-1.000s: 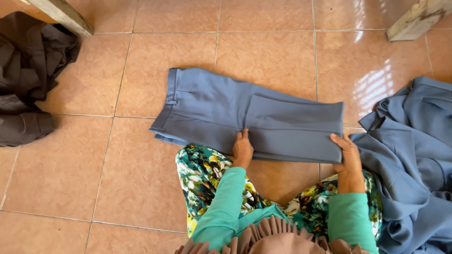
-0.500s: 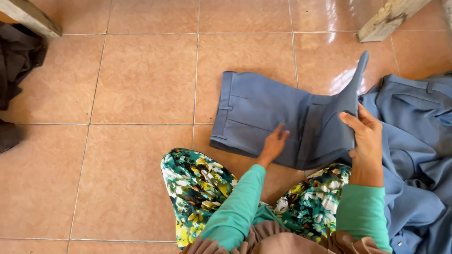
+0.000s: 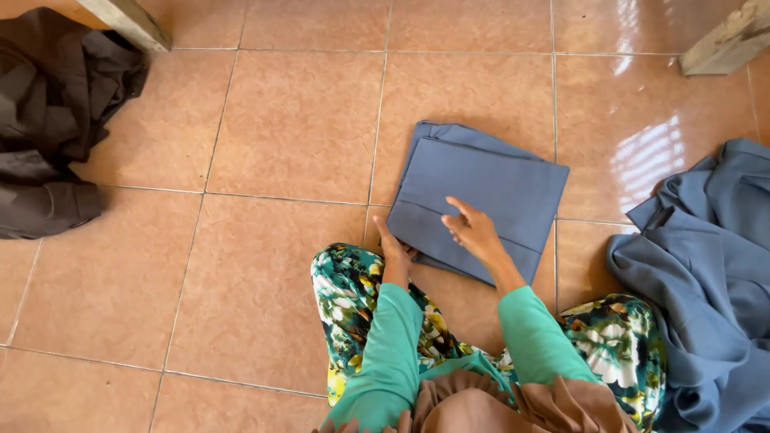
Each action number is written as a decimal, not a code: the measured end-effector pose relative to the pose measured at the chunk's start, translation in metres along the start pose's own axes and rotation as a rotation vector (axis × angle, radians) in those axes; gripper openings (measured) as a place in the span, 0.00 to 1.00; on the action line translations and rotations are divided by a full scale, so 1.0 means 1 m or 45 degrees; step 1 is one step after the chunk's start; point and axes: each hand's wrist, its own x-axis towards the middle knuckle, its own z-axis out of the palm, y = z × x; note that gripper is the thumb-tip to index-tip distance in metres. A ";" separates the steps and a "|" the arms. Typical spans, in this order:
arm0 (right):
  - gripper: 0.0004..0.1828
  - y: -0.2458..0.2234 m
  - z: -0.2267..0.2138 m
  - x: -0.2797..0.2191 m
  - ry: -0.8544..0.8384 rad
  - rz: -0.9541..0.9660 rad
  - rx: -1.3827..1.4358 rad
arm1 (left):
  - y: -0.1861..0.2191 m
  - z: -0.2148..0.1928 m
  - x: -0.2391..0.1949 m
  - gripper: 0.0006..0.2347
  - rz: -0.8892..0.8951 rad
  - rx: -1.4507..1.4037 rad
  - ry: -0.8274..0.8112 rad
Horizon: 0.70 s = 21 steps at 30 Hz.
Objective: The person sits on a tiled floor and folds several pairs of gray trousers by hand. They smooth the fabric, fold the legs together, and then fold the pants into a compact rectangle before stacking them.
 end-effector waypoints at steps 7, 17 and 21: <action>0.37 0.093 -0.067 -0.059 0.304 0.384 -0.953 | 0.005 0.010 -0.015 0.15 0.631 0.556 0.067; 0.42 0.125 -0.069 -0.082 0.413 0.291 -1.072 | -0.011 -0.032 0.070 0.28 0.885 1.894 0.412; 0.46 0.103 -0.055 -0.093 0.419 0.212 -1.204 | -0.009 -0.031 0.067 0.37 0.872 2.039 0.365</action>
